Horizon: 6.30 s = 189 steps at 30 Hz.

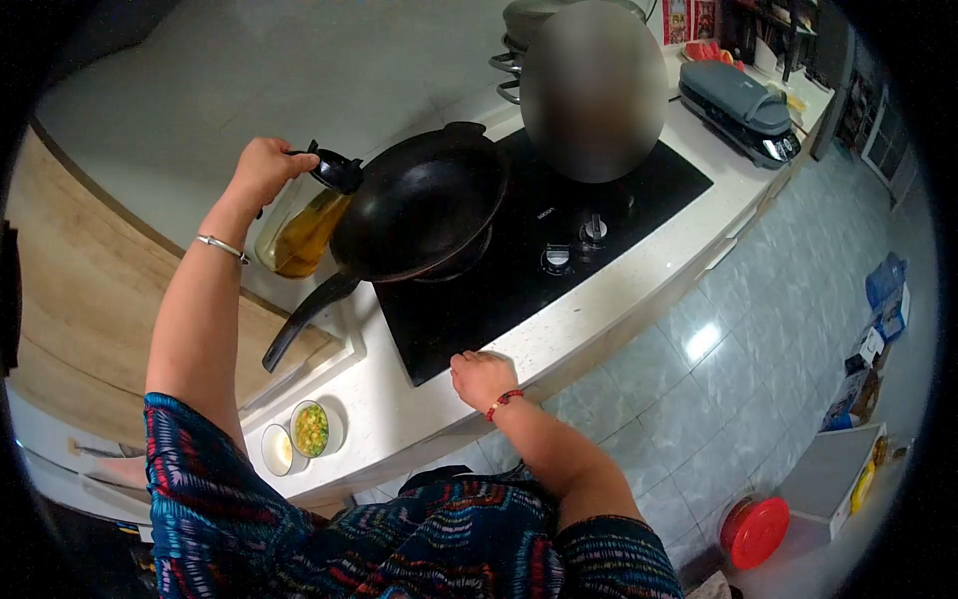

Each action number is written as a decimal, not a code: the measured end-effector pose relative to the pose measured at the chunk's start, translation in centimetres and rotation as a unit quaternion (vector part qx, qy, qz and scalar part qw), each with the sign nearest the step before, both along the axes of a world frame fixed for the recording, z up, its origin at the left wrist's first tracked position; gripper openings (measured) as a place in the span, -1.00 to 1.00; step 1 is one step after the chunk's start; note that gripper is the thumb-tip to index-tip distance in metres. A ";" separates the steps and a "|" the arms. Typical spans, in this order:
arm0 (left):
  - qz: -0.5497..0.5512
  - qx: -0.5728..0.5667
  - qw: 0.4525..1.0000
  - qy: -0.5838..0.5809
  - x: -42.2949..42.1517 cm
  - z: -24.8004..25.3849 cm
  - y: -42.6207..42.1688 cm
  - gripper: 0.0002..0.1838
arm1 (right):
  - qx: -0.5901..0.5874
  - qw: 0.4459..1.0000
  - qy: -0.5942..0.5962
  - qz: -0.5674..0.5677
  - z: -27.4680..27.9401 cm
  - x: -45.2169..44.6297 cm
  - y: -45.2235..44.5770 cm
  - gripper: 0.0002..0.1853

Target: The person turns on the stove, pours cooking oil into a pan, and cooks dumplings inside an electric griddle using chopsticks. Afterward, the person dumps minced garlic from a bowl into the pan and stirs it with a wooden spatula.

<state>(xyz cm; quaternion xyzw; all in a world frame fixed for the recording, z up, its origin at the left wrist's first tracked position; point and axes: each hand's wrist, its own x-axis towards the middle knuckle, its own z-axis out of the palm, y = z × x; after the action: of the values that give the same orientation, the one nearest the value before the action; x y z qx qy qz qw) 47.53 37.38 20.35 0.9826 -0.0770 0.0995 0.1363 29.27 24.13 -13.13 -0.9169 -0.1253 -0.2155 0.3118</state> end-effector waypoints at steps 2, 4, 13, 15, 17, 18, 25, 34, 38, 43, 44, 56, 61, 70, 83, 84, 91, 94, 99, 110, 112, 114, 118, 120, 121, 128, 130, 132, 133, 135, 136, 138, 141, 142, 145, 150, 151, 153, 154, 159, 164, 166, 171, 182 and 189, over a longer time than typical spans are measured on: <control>-0.050 0.008 0.997 -0.052 0.6 -0.6 0.2 -0.67 | 0.000 1.000 -0.002 -0.003 -0.1 0.0 0.0 -0.89; -0.041 0.023 0.998 -0.047 0.5 -0.3 -0.2 -0.65 | -0.001 1.000 -0.005 -0.006 -0.2 0.0 0.0 -0.89; -0.010 0.071 0.997 0.006 0.6 0.4 -0.9 -0.57 | 0.003 1.000 -0.002 0.000 0.1 0.0 -0.1 -0.88; -0.011 0.074 0.997 0.010 0.8 0.3 -0.8 -0.58 | 0.002 1.000 -0.001 0.004 0.1 0.0 -0.1 -0.89; -0.018 0.076 0.997 -0.003 1.0 0.2 -0.8 -0.60 | 0.000 1.000 0.002 0.004 -0.1 0.0 -0.1 -0.90; -0.018 0.076 0.997 -0.003 1.0 0.2 -0.9 -0.60 | -0.002 1.000 0.004 0.004 0.0 0.0 -0.1 -0.90; -0.023 0.088 0.996 -0.014 1.4 -0.1 -1.3 -0.62 | -0.005 1.000 0.015 0.009 0.5 -0.1 -0.2 -0.91; -0.041 0.121 0.992 0.000 1.7 -0.2 -2.2 -0.53 | 0.000 0.999 0.034 0.017 0.3 0.0 -0.1 -0.91; -0.049 0.118 0.992 0.010 2.0 -0.5 -2.6 -0.54 | -0.004 0.999 0.041 0.019 0.5 0.0 -0.2 -0.92; -0.063 0.124 0.990 -0.001 3.4 -1.3 -3.2 -0.56 | 0.000 1.000 0.003 -0.002 0.3 0.1 0.0 -0.90; -0.069 0.126 0.990 -0.009 3.6 -1.5 -3.4 -0.56 | 0.001 1.000 0.006 0.000 0.3 0.2 0.0 -0.91; -0.087 0.117 0.989 -0.035 8.0 -2.9 -4.8 -0.61 | -0.021 0.994 0.102 0.018 0.5 0.1 -0.1 -0.94; -0.028 0.125 0.992 0.012 8.7 -2.0 -4.6 -0.64 | -0.003 0.996 0.092 0.023 0.1 0.1 0.0 -0.94; 0.018 0.150 0.988 -0.022 9.4 -2.0 -1.7 -0.61 | -0.021 0.996 0.083 0.008 0.0 0.2 0.2 -0.92; 0.019 0.188 0.981 0.031 3.0 0.0 -1.6 -0.62 | -0.010 0.999 0.033 0.005 0.6 0.1 0.1 -0.92; 0.007 0.202 0.979 0.028 2.8 0.0 -1.6 -0.62 | -0.013 0.999 0.031 0.002 0.7 0.1 0.1 -0.92; -0.014 0.166 0.986 0.026 1.7 0.5 -3.4 -0.62 | -0.005 1.000 0.023 0.006 0.6 0.1 0.0 -0.90; -0.024 0.162 0.986 0.024 2.0 0.3 -3.8 -0.62 | 0.000 1.000 0.010 0.005 0.3 0.2 0.0 -0.90; -0.031 0.171 0.985 -0.002 3.1 0.1 -4.3 -0.64 | 0.004 1.000 0.017 0.011 0.4 0.2 0.0 -0.90; 0.015 0.162 0.987 -0.012 3.5 0.6 -2.0 -0.66 | -0.004 1.000 0.022 0.012 0.8 0.2 -0.1 -0.91; 0.019 0.171 0.985 -0.017 3.3 0.6 -1.6 -0.66 | -0.005 1.000 0.022 0.017 0.7 0.2 0.0 -0.91; 0.029 0.185 0.982 -0.001 3.0 0.8 -1.2 -0.67 | -0.008 1.000 0.020 0.009 0.5 0.2 0.0 -0.91; 0.016 0.186 0.982 -0.012 2.2 0.6 -0.3 -0.66 | -0.015 1.000 -0.002 0.009 0.4 0.3 0.1 -0.90; -0.040 0.180 0.982 -0.048 1.9 0.4 0.1 -0.61 | -0.007 1.000 -0.001 0.007 0.4 0.4 0.1 -0.90; -0.038 0.179 0.982 -0.046 1.7 0.4 0.3 -0.61 | -0.007 1.000 0.000 0.009 0.4 0.3 0.1 -0.90; -0.040 0.192 0.978 -0.074 0.7 0.8 0.2 -0.60 | -0.021 1.000 0.013 0.014 0.6 0.3 0.1 -0.89; -0.038 0.195 0.977 -0.079 0.5 0.9 0.1 -0.60 | -0.019 1.000 0.009 0.016 0.5 0.4 0.1 -0.89; -0.030 0.188 0.979 -0.072 0.3 1.0 0.0 -0.61 | -0.018 1.000 0.006 0.016 0.4 0.4 0.1 -0.89; -0.029 0.188 0.979 -0.073 0.2 1.1 0.0 -0.61 | -0.017 1.000 0.006 0.017 0.4 0.4 0.1 -0.89; -0.030 0.191 0.979 -0.066 0.1 1.2 -0.1 -0.61 | -0.018 1.000 0.010 0.020 0.5 0.4 0.0 -0.89; -0.028 0.191 0.979 -0.067 0.1 1.2 0.0 -0.61 | -0.018 1.000 0.009 0.021 0.5 0.4 0.0 -0.89; -0.031 0.187 0.979 -0.072 0.1 1.2 0.0 -0.61 | -0.017 1.000 0.012 0.023 0.6 0.4 0.0 -0.89; -0.032 0.189 0.979 -0.071 -0.3 1.5 -0.3 -0.61 | -0.022 0.999 0.015 0.021 0.5 0.4 0.0 -0.90; -0.031 0.189 0.979 -0.071 -0.4 1.5 -0.4 -0.61 | -0.022 0.999 0.014 0.022 0.6 0.4 0.0 -0.90; -0.012 0.193 0.979 -0.068 -0.6 1.5 -0.7 -0.63 | -0.024 0.999 0.018 0.025 0.7 0.3 -0.1 -0.90; -0.010 0.197 0.977 -0.078 -0.7 1.6 -0.8 -0.64 | -0.022 0.999 0.014 0.024 0.5 0.4 -0.1 -0.90; -0.009 0.197 0.977 -0.078 -0.7 1.5 -0.8 -0.64 | -0.022 0.999 0.014 0.025 0.5 0.4 -0.1 -0.90; -0.008 0.193 0.978 -0.083 -0.7 1.5 -0.9 -0.63 | -0.022 0.999 0.025 0.022 0.4 0.4 0.0 -0.90; -0.007 0.193 0.978 -0.083 -0.6 1.5 -0.9 -0.63 | -0.023 0.999 0.025 0.023 0.5 0.3 0.0 -0.90; -0.018 0.185 0.979 -0.083 -0.9 1.7 -1.2 -0.63 | -0.020 0.999 0.019 0.028 0.5 0.4 -0.1 -0.91; -0.027 0.175 0.982 -0.072 -0.8 1.4 -1.2 -0.62 | -0.025 0.999 0.009 0.017 0.4 0.3 0.0 -0.90; -0.036 0.161 0.984 -0.070 -0.4 1.0 -0.9 -0.62 | -0.030 0.999 0.011 0.011 0.2 0.4 0.1 -0.90; -0.081 0.160 0.981 -0.071 0.4 0.2 -0.2 -0.59 | -0.039 0.999 0.027 0.002 0.2 0.4 0.3 -0.90; -0.059 -0.032 0.996 -0.063 2.6 -0.4 1.9 -0.53 | -0.039 0.994 0.100 -0.011 -0.2 0.1 0.5 -0.91; -0.063 -0.470 0.879 0.056 3.7 -2.4 3.1 -0.67 | -0.035 0.993 0.097 -0.052 -0.2 -0.1 0.8 -0.89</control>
<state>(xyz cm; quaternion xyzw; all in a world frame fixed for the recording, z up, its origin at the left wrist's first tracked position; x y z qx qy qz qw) 51.23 40.47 17.98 0.8000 -0.0754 0.0600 0.5922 29.20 24.89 -13.31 -0.9489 -0.0546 -0.1372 0.2790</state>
